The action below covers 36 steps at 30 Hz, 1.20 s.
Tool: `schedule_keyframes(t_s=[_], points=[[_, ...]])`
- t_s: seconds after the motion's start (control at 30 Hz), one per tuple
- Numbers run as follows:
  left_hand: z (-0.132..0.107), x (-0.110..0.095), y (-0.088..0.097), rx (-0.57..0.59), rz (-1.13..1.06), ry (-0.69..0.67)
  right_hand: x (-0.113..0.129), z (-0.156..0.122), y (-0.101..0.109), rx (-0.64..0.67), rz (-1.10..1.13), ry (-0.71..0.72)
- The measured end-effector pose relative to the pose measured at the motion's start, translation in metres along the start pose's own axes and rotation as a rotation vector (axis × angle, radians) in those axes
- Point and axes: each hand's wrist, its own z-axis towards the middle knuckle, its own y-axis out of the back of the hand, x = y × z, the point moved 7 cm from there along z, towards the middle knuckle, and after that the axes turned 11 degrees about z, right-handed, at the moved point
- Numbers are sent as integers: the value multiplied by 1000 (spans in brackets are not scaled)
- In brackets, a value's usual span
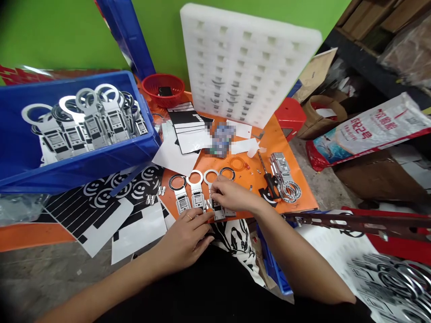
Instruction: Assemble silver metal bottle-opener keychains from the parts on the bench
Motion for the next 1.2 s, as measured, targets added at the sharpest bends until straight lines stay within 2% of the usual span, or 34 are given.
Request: schedule_keyframes(t_s=[0.47,0.93,1.2], points=[[3,2,-2,16,46,6,-1,4,-2,46,-6,-50],[3,4,-5,18,70,16,-8,5,-6,-3,-33,-39],[3,5,-9,62,93,24,-12,4,-9,-29,-55,-9]])
